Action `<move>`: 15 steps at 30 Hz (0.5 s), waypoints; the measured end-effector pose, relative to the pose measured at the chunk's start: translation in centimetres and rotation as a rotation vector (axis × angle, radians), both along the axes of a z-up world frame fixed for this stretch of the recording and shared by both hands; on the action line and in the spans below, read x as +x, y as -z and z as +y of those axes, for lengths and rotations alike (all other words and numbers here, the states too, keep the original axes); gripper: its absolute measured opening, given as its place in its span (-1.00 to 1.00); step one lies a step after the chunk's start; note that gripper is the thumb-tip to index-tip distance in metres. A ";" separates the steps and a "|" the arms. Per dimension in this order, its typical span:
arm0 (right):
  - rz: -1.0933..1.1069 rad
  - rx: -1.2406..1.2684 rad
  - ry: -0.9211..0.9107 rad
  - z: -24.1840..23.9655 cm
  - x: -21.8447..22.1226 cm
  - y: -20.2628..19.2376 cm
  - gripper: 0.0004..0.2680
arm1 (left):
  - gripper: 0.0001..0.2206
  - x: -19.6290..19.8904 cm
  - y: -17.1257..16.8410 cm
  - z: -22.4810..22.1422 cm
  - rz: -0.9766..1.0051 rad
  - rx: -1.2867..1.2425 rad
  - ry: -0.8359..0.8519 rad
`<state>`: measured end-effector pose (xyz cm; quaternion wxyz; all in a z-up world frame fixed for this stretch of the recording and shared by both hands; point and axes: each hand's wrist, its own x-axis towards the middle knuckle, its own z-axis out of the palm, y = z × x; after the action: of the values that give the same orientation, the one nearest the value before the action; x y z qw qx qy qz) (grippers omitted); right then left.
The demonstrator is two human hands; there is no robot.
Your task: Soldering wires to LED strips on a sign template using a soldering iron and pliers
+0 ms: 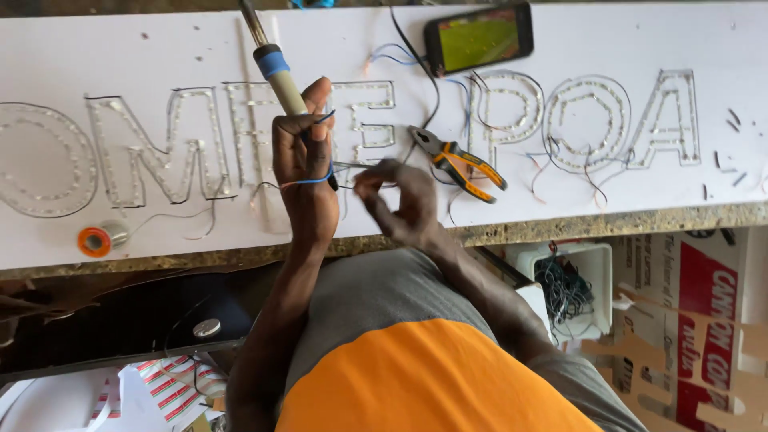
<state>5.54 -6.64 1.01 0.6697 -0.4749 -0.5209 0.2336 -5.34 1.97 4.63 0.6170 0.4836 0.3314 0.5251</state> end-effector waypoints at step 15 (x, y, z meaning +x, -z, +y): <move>0.147 -0.240 -0.350 4.8 -3.9 2.5 -0.52 | -0.84 -3.9 -1.2 1.9 0.003 -0.041 -0.078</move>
<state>1.64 -1.83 -1.48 0.5937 -0.4356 -0.5136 0.4405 -9.29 3.89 5.86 0.6053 0.4583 0.3615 0.5411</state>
